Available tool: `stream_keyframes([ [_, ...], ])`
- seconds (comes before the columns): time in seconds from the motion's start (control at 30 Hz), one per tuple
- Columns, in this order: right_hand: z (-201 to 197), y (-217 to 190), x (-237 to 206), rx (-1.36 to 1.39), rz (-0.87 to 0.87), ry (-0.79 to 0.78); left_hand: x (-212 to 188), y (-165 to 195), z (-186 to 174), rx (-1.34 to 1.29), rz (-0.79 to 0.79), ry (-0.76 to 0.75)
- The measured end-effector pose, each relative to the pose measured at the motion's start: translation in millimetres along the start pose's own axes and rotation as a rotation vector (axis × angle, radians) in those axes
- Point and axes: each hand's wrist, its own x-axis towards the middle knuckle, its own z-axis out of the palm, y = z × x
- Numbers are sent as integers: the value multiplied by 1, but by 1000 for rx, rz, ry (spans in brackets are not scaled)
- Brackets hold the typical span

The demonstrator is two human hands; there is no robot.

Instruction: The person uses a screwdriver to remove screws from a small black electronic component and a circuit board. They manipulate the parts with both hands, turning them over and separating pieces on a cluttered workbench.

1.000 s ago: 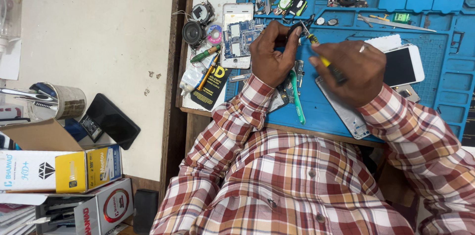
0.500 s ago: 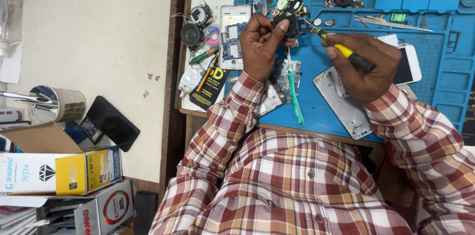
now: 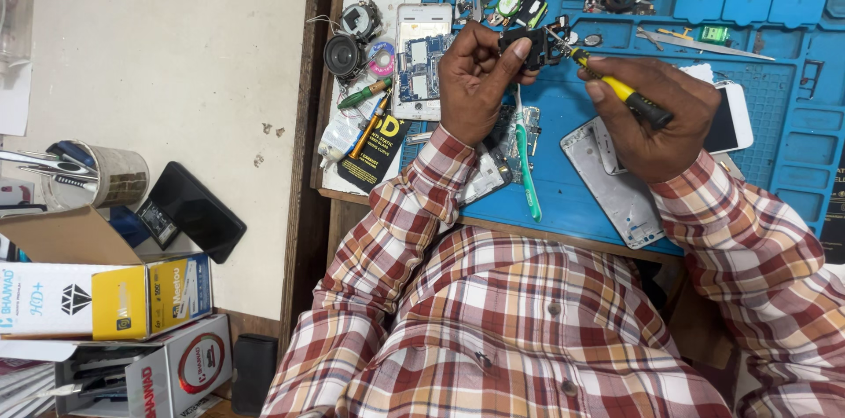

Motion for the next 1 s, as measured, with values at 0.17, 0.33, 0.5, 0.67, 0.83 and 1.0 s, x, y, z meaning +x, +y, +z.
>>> stream_keyframes([
  [0.17, -2, -1, 0, 5, -2, 9, -1, 1, 1, 25, 32, -22],
  [0.33, -3, 0, -1, -64, 43, -7, -8, 9, 5, 287, 98, -14],
  [0.5, -1, 6, 2, 235, 174, 57, -10, 16, 11, 525, 166, 6],
  [0.67, 0, 2, -1, -109, -7, -45, -7, 21, 16, 536, 147, 103],
  [0.83, 1, 0, 1, -137, -59, -54, -6, 26, 15, 566, 217, 90],
  [1.0, 8, -7, 8, -344, -167, -121, -6, 25, 14, 644, 177, 152],
])
